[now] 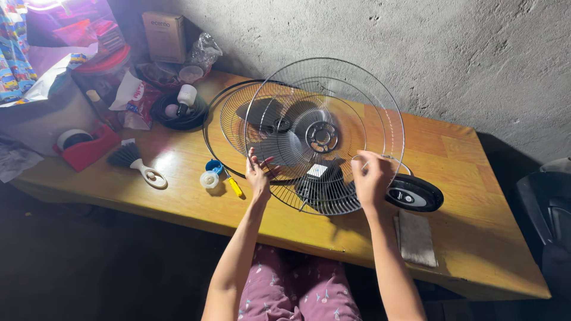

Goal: The person assembles an electric fan on a wooden table. They attach the front grille to the motor housing, secure it with a plastic nut, then install the fan blades and tighten the blade nut.

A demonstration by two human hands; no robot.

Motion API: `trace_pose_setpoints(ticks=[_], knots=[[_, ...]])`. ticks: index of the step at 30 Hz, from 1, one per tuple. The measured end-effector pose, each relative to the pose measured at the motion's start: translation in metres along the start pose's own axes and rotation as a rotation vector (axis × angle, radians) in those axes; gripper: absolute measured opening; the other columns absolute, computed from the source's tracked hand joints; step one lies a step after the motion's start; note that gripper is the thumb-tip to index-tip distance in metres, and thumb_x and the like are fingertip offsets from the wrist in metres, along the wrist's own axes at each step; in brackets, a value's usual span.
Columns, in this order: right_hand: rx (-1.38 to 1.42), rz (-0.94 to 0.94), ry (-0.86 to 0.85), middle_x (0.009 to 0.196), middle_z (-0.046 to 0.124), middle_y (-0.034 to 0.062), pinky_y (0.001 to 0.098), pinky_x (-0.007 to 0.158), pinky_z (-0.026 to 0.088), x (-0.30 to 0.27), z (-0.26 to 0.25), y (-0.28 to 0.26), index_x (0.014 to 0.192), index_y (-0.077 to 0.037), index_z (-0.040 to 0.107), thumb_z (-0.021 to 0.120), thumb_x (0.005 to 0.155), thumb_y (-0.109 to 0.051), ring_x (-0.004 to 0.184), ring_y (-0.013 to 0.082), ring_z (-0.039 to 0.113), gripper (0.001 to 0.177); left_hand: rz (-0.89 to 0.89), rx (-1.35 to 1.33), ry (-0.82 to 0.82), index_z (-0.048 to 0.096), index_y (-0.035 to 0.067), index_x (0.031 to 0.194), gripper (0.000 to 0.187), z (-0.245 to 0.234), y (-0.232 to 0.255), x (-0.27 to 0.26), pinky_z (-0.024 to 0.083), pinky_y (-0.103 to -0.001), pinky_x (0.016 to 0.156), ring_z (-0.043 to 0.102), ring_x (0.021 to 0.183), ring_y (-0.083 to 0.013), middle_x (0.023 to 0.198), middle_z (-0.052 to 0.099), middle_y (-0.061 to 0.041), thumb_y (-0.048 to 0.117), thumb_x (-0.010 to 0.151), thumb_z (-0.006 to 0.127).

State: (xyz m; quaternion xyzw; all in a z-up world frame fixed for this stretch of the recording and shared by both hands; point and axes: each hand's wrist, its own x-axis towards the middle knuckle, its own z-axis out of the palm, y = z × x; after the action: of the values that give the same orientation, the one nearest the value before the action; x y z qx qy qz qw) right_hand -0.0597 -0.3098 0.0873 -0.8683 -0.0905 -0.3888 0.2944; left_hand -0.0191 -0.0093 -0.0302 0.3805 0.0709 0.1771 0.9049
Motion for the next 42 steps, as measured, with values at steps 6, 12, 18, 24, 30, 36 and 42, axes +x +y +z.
trace_pose_setpoints(ticks=[6,12,18,24,30,36,42], knots=[[-0.132,-0.263,-0.346,0.136,0.064,0.0100,0.0413,0.102,0.046,0.010,0.066,0.000,0.134,-0.003,0.061,0.083,0.077,-0.044,0.118,0.0292,0.058,0.073,-0.119,0.078,-0.076,0.032,0.025,0.157,0.058,0.001,0.016,-0.012,0.067,-0.044,0.067,0.076,0.076,-0.0333,0.111,0.071,-0.022,0.048,0.104,0.037],[-0.310,-0.255,-0.465,0.128,0.063,0.0090,0.0438,0.098,0.045,0.003,0.088,0.022,0.128,-0.003,0.064,0.085,0.071,-0.054,0.116,0.0302,0.053,0.080,-0.133,0.063,-0.148,0.033,0.025,0.157,0.062,-0.002,0.025,-0.016,0.067,-0.047,0.071,0.076,0.081,-0.0358,0.111,0.072,-0.023,0.053,0.102,0.039],[-0.313,-0.198,-0.436,0.114,0.064,0.0092,0.0453,0.095,0.042,0.000,0.092,0.022,0.113,-0.005,0.068,0.089,0.065,-0.054,0.111,0.0260,0.054,0.072,-0.137,0.063,-0.194,0.033,0.025,0.158,0.063,-0.005,0.027,-0.016,0.068,-0.047,0.073,0.077,0.084,-0.0366,0.115,0.072,-0.023,0.054,0.103,0.038],[-0.290,-0.176,-0.435,0.109,0.064,0.0069,0.0445,0.094,0.040,-0.003,0.081,0.013,0.108,-0.005,0.070,0.091,0.062,-0.051,0.109,0.0259,0.054,0.068,-0.178,0.051,-0.181,0.033,0.027,0.156,0.062,-0.014,0.016,-0.026,0.066,-0.045,0.075,0.078,0.086,-0.0335,0.119,0.070,-0.021,0.055,0.101,0.038],[-0.277,-0.275,-0.433,0.110,0.063,0.0074,0.0441,0.094,0.041,-0.002,0.071,0.003,0.104,-0.007,0.071,0.092,0.062,-0.041,0.115,0.0290,0.052,0.058,-0.183,0.131,-0.100,0.056,0.006,0.143,0.057,-0.044,0.008,-0.020,0.065,-0.037,0.082,0.078,0.092,-0.0227,0.127,0.073,-0.017,0.051,0.108,0.053],[-0.313,-0.373,-0.589,0.108,0.064,0.0058,0.0433,0.093,0.042,0.011,0.058,-0.023,0.100,-0.007,0.071,0.092,0.061,-0.041,0.113,0.0268,0.053,0.056,-0.120,0.167,0.028,0.054,0.007,0.135,0.054,-0.046,0.017,-0.031,0.062,-0.037,0.074,0.077,0.086,-0.0268,0.118,0.073,-0.015,0.045,0.098,0.063],[-0.286,-0.474,-0.603,0.107,0.066,0.0040,0.0426,0.096,0.042,0.030,0.033,-0.045,0.107,-0.009,0.074,0.093,0.059,-0.038,0.113,0.0263,0.056,0.059,-0.157,0.136,0.033,0.057,0.007,0.127,0.040,-0.044,0.014,-0.046,0.061,-0.035,0.058,0.074,0.068,-0.0264,0.101,0.076,-0.019,0.039,0.105,0.048]])
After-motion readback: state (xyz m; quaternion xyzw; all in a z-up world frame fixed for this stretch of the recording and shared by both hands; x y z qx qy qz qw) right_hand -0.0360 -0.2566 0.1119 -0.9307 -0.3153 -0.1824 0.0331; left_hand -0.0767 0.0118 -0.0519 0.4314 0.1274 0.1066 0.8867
